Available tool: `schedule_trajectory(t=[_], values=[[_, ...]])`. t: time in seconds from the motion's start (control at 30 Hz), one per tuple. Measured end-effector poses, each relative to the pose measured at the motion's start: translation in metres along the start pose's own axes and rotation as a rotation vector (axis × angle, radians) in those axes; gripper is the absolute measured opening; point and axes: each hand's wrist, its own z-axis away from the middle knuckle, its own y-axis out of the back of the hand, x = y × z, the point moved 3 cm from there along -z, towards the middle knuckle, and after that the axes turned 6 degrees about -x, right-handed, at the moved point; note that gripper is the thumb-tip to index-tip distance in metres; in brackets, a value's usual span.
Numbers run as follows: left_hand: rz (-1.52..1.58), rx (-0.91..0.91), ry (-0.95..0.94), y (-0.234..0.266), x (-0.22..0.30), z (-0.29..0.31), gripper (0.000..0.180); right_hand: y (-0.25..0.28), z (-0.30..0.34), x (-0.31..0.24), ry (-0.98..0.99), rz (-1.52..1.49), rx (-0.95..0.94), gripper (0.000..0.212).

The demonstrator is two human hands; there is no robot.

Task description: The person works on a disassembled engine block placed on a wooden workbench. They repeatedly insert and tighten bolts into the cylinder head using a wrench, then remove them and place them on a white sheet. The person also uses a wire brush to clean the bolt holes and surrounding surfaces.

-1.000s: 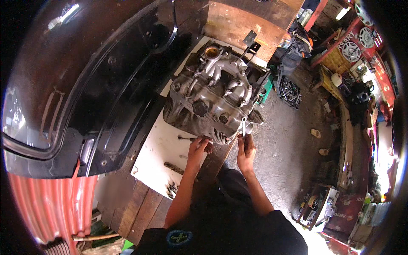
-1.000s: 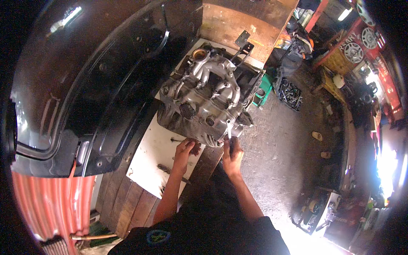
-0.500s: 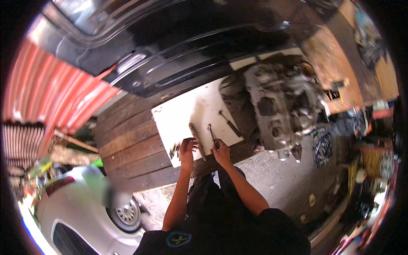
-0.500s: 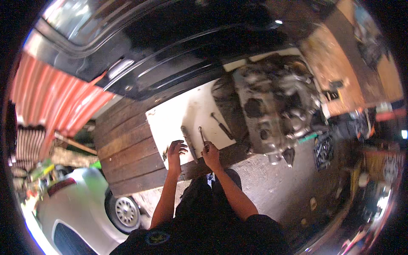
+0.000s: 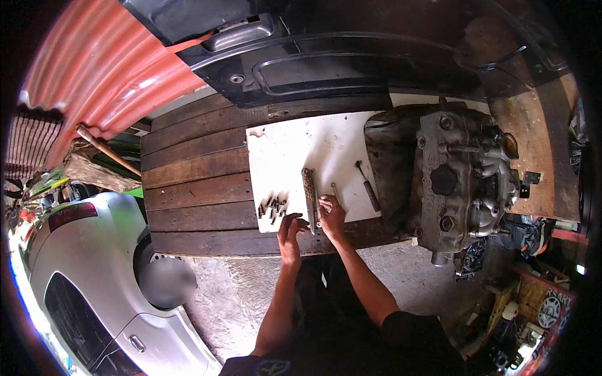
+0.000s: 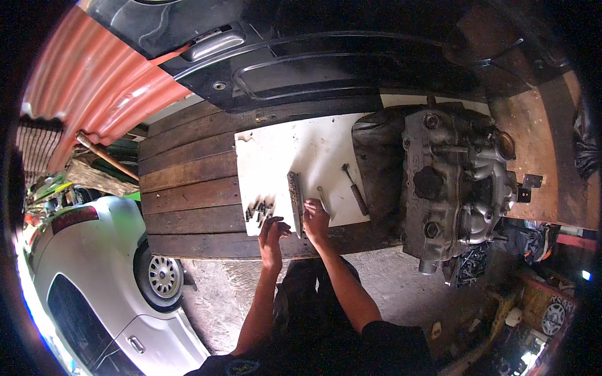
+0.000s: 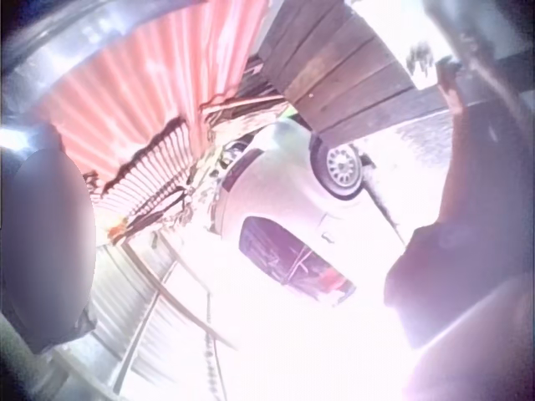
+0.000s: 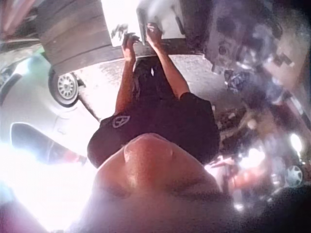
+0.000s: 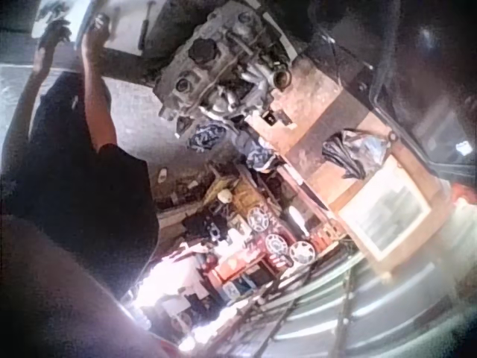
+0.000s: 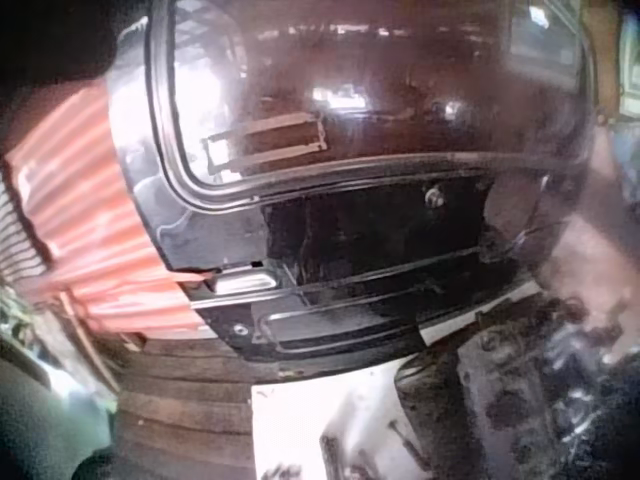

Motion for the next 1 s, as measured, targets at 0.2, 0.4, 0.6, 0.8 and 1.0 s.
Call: schedule_trajectory(t=[0.2,0.4,0.6,0.8,1.0], values=[[0.046,-0.038,-0.059,0.006,0.017,-0.014,0.028,0.023,0.007,-0.035,0.013,-0.052,-0.050,0.020],[-0.001,-0.151,-0.042,-0.010,0.035,-0.016,0.027,0.075,0.048,-0.072,0.058,-0.101,-0.046,0.019],[-0.053,-0.392,-0.011,-0.084,0.051,0.021,0.024,0.156,0.124,-0.141,0.240,-0.044,0.181,0.014],[-0.152,-0.596,-0.088,-0.186,0.069,0.093,0.022,0.244,0.196,-0.158,0.309,-0.137,0.322,0.015],[-0.145,-0.606,-0.300,-0.266,0.048,0.159,0.022,0.359,0.223,-0.147,0.407,-0.286,0.387,0.020]])
